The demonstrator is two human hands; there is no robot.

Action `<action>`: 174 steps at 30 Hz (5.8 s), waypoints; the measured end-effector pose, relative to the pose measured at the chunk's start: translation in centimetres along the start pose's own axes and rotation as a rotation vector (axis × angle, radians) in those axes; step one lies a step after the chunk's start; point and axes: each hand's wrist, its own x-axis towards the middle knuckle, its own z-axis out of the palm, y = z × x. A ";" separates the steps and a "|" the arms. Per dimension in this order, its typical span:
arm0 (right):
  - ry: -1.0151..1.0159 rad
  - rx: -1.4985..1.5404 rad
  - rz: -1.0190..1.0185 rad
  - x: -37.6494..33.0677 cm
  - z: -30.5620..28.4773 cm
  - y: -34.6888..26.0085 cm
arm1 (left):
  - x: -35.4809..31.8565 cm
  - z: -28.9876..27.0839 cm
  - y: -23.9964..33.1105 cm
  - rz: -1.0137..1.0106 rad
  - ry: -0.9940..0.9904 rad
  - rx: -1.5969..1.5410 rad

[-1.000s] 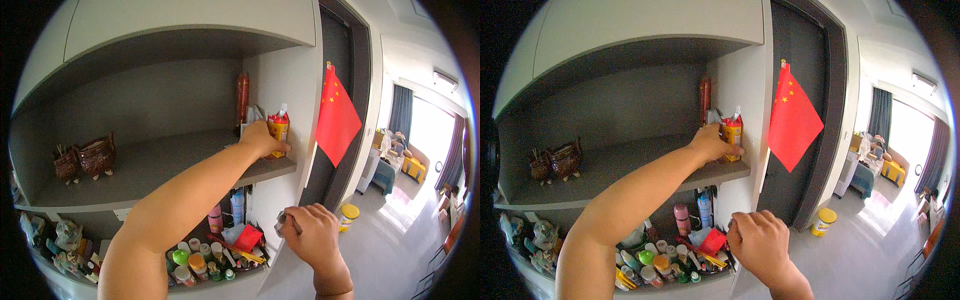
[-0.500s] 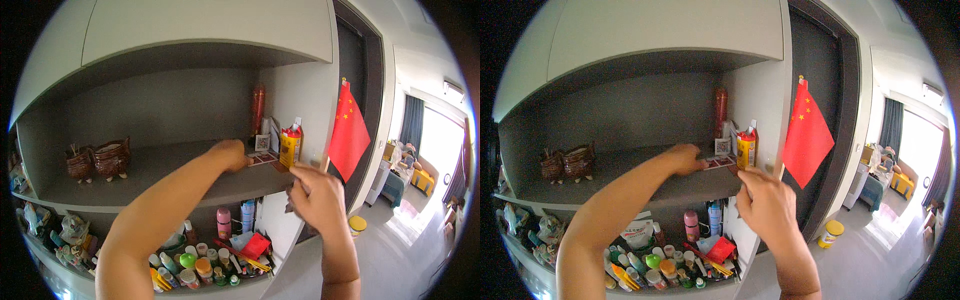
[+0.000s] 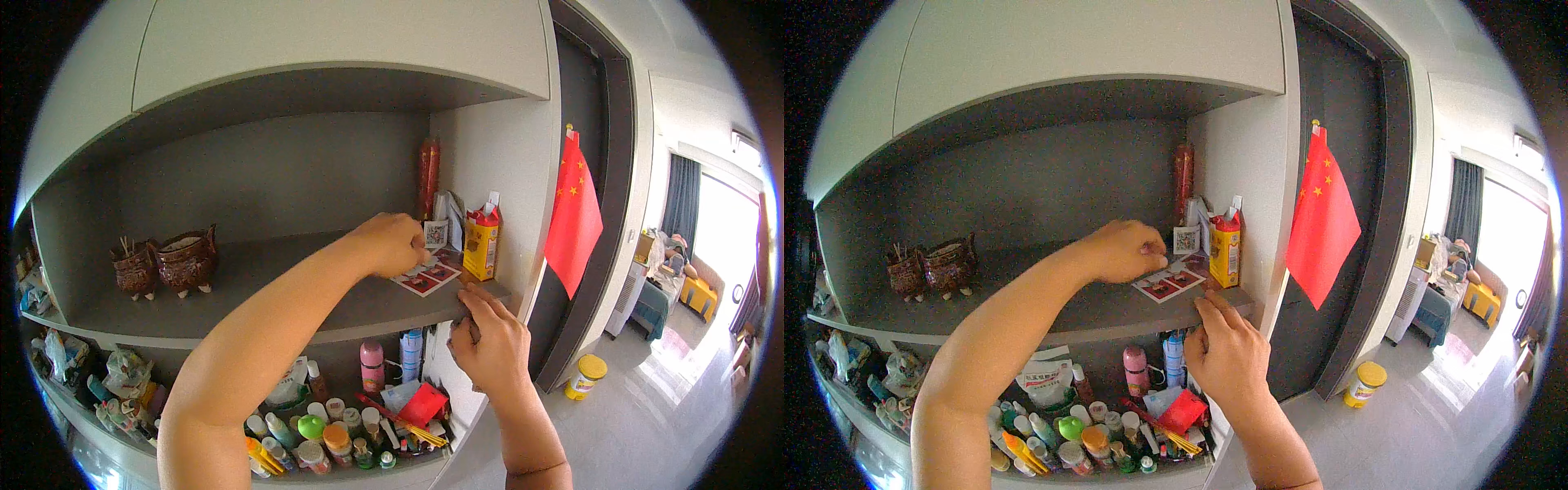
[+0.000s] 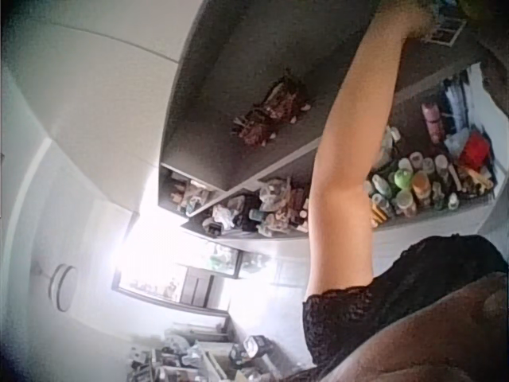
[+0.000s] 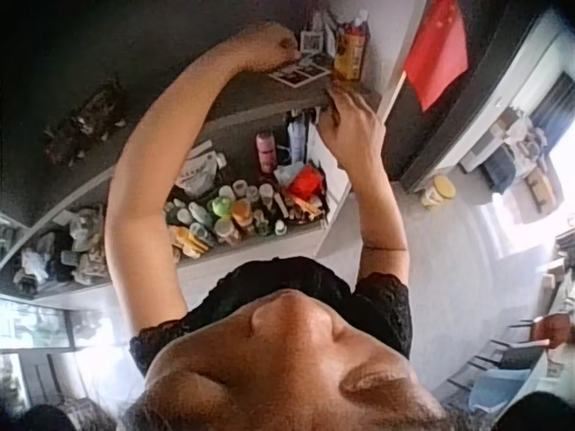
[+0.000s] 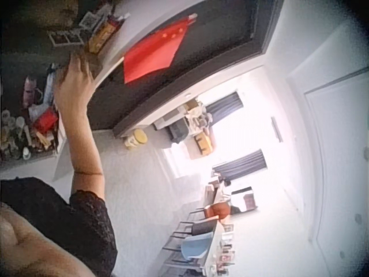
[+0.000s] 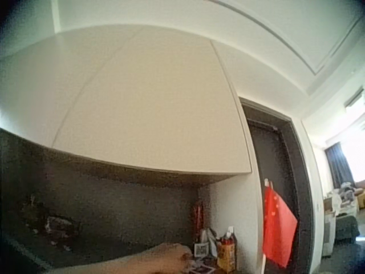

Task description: The person wipes a small brown ceramic pot with a cloth and places it on a shelf. They then wipe the shelf surface and handle various items, including a red packet, a yellow box, and a red cylindrical container, before placing them back on the shelf.

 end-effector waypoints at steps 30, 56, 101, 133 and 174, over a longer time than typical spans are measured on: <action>0.067 -0.049 0.004 -0.4 0.2 -0.6 | 6.4 -1.5 0.7 0.121 -0.464 0.201; -0.064 0.111 0.247 -1.7 -2.1 -1.8 | 4.3 1.9 4.2 -0.235 0.606 -0.354; 0.084 -0.036 0.055 -2.0 0.4 -1.0 | 11.9 -2.9 -0.2 0.220 0.295 0.015; -0.109 0.080 0.196 0.7 -2.6 -0.7 | 12.5 -2.6 -1.7 0.341 0.370 -0.104; -0.472 -0.562 0.160 6.9 -2.0 -0.9 | 12.0 -0.6 1.0 0.247 0.147 -0.574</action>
